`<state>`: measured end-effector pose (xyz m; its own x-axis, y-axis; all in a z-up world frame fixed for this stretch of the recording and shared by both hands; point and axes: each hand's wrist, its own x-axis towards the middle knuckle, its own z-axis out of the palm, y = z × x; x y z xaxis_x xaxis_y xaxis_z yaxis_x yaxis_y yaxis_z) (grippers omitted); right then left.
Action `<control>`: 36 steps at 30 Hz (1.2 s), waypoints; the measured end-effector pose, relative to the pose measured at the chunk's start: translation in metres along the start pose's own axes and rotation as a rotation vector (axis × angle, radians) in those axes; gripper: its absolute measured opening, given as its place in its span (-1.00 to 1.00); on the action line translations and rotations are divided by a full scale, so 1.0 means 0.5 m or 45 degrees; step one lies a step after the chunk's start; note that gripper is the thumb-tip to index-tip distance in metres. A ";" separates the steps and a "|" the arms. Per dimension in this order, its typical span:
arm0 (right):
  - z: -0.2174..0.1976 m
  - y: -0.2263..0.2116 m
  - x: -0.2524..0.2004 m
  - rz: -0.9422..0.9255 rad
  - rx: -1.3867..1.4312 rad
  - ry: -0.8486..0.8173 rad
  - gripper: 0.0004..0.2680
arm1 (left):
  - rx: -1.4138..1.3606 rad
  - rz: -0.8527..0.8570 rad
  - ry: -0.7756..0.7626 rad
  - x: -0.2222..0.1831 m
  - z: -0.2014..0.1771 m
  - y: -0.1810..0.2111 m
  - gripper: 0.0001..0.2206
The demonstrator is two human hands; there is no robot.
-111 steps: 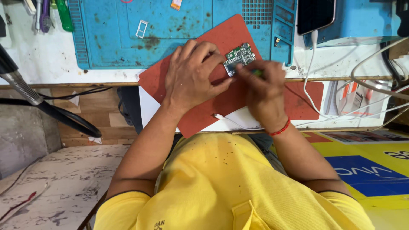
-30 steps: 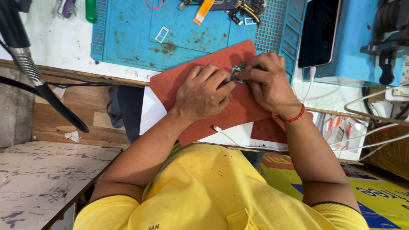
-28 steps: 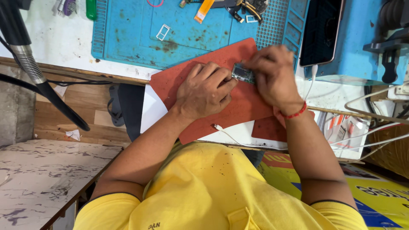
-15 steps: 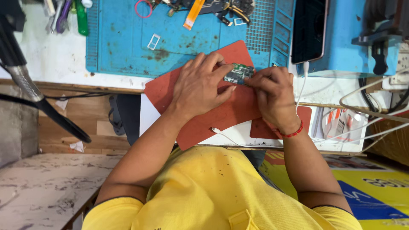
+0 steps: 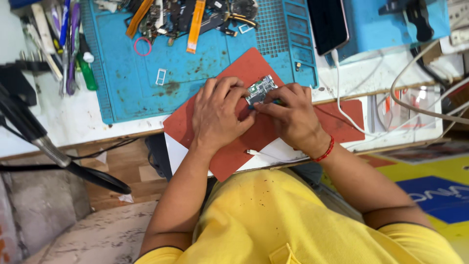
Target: The person works on a circuit board using their hands to press and rub various components on the board's surface.
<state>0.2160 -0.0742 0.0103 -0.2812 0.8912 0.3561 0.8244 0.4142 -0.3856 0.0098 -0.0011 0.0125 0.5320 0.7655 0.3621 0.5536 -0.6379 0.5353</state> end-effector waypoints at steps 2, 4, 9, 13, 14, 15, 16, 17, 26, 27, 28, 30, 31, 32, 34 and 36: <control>-0.002 0.023 0.012 0.139 -0.035 0.142 -0.74 | 0.005 -0.005 -0.011 -0.001 0.000 0.000 -0.67; -0.003 0.030 0.017 0.151 -0.042 0.178 -0.76 | -0.001 -0.018 -0.007 -0.001 0.000 0.002 -0.67; 0.004 0.027 0.019 -0.021 -0.064 0.081 -0.74 | 0.035 -0.005 -0.006 -0.003 0.003 -0.001 -0.68; 0.012 0.044 0.038 0.160 0.021 0.116 -0.70 | 0.054 -0.019 -0.004 -0.003 0.008 0.002 -0.65; 0.019 0.030 0.033 0.074 0.032 0.062 -0.71 | 0.046 -0.038 -0.013 -0.003 0.007 0.001 -0.63; 0.024 0.020 0.031 -0.014 0.042 0.009 -0.71 | 0.038 -0.057 -0.021 -0.003 0.007 0.000 -0.61; 0.022 0.027 0.033 0.054 0.001 0.055 -0.69 | 0.020 -0.077 -0.030 -0.004 0.010 0.001 -0.59; 0.018 0.039 0.041 0.122 -0.040 0.102 -0.68 | 0.009 -0.062 -0.016 -0.006 0.012 0.001 -0.58; -0.002 0.052 0.013 0.125 0.058 0.140 -0.71 | 0.065 -0.015 0.005 -0.006 0.010 0.006 -0.65; -0.001 0.057 0.014 0.210 0.082 0.196 -0.72 | 0.074 -0.004 0.013 -0.007 0.011 0.008 -0.66; 0.003 0.051 0.011 0.136 0.083 0.145 -0.71 | 0.093 0.013 0.019 -0.005 0.007 0.005 -0.67; 0.007 0.029 -0.010 0.001 0.081 0.040 -0.67 | 0.102 0.050 0.038 -0.005 0.003 0.002 -0.68; 0.009 0.034 -0.011 0.070 0.063 0.099 -0.69 | 0.100 0.069 0.041 -0.007 0.004 0.002 -0.68; 0.006 0.047 -0.008 0.134 0.037 0.153 -0.71 | 0.088 0.066 0.036 -0.007 0.007 0.002 -0.69; -0.001 0.051 -0.012 0.158 0.023 0.183 -0.71 | 0.076 0.056 0.033 -0.007 0.008 -0.002 -0.70; -0.008 0.041 -0.018 0.079 0.049 0.143 -0.68 | 0.069 0.068 0.060 -0.007 0.008 0.002 -0.70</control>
<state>0.2375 -0.0742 0.0027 -0.1713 0.8898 0.4230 0.8185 0.3675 -0.4416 0.0109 -0.0048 0.0089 0.5319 0.7324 0.4251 0.5596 -0.6807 0.4728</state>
